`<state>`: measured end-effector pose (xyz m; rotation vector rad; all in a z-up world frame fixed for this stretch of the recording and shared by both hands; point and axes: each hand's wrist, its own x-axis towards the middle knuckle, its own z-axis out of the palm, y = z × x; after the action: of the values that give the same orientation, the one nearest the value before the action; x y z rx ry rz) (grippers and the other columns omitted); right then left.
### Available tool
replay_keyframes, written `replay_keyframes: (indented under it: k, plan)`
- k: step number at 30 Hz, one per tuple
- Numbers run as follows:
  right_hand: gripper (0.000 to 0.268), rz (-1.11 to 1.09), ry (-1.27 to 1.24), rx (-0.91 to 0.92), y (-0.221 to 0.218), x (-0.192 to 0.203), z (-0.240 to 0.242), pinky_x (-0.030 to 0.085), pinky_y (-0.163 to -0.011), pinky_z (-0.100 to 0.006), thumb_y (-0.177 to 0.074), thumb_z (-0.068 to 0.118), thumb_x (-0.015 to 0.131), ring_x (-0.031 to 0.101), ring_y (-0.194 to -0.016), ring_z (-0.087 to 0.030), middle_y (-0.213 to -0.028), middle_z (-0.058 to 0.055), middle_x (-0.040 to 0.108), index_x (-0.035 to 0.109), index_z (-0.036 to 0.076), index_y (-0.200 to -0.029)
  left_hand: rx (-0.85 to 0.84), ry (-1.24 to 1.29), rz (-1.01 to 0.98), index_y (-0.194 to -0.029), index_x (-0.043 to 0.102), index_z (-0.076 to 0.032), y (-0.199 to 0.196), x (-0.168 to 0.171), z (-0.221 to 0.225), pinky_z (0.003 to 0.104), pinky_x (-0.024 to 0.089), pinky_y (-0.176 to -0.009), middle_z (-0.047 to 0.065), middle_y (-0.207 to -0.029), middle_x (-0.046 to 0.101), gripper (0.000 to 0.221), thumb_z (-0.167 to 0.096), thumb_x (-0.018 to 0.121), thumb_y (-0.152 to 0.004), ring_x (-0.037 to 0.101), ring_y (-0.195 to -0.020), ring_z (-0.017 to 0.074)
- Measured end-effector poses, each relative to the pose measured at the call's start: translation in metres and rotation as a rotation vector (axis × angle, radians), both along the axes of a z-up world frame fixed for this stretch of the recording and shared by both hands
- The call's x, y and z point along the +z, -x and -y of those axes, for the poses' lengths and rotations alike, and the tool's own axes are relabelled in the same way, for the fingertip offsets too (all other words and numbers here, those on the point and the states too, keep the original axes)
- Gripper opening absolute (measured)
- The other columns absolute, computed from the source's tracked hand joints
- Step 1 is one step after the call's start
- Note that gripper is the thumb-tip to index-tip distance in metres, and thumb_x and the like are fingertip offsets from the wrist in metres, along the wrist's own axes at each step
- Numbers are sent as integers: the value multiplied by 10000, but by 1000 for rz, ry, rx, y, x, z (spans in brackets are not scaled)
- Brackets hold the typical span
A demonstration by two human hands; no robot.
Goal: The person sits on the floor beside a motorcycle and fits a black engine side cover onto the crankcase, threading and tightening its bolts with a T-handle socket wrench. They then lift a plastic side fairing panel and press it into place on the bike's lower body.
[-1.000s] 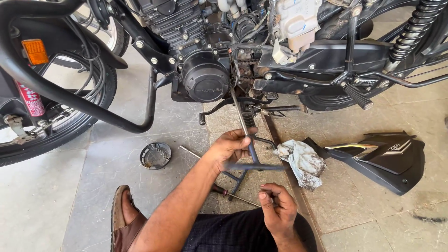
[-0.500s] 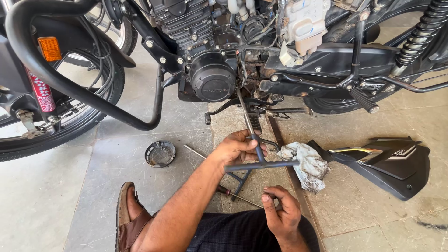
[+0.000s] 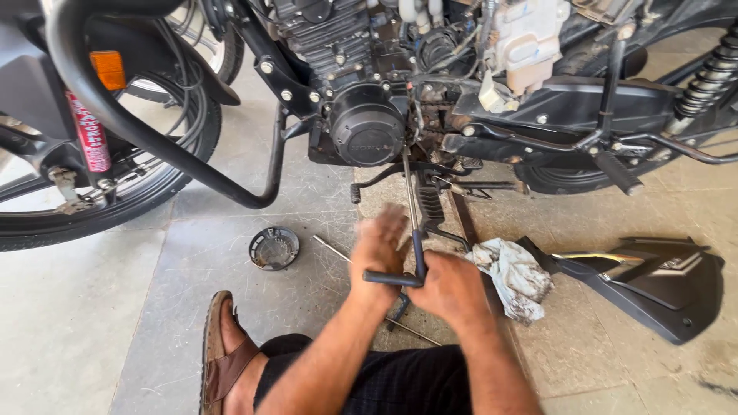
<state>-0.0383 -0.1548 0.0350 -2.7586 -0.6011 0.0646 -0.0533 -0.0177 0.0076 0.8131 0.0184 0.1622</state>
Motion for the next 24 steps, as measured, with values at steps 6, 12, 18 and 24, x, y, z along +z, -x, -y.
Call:
replay_keyframes:
  k: [6,12,18,24]
  plan:
    - [265,261,-356,-54,-3,-62,-7,567,-634,-480,-742,317,817,705,-660,-346,-695,-153,712,686,89,-777,13,398,382,-1181,668,2,22,4,13,327,535,-801,73,-792,678,652,-620,578,-1006,678,-750,204]
    - [230,135,-921,40,-15,-107,-4,559,-712,-420,-817,241,701,749,-822,-301,-852,-158,746,672,32,-908,-60,-261,199,-876,686,-17,-10,10,29,261,312,-468,-41,-589,469,330,-304,688,-1039,388,-493,59]
    - [440,-4,-1195,50,-19,-116,-7,540,-920,-407,-1005,336,604,625,-1166,-282,-1246,-111,630,519,59,-1337,6,-839,11,-831,733,5,-6,72,53,345,404,-521,41,-600,563,392,-355,709,-984,485,-553,140]
    - [458,-246,-1595,20,-33,-166,15,540,-919,-315,-925,264,673,618,-1130,-138,-1244,6,621,523,139,-1340,-32,-1151,51,-1003,762,-47,-13,73,79,286,538,-758,53,-706,669,412,-453,731,-942,662,-720,151]
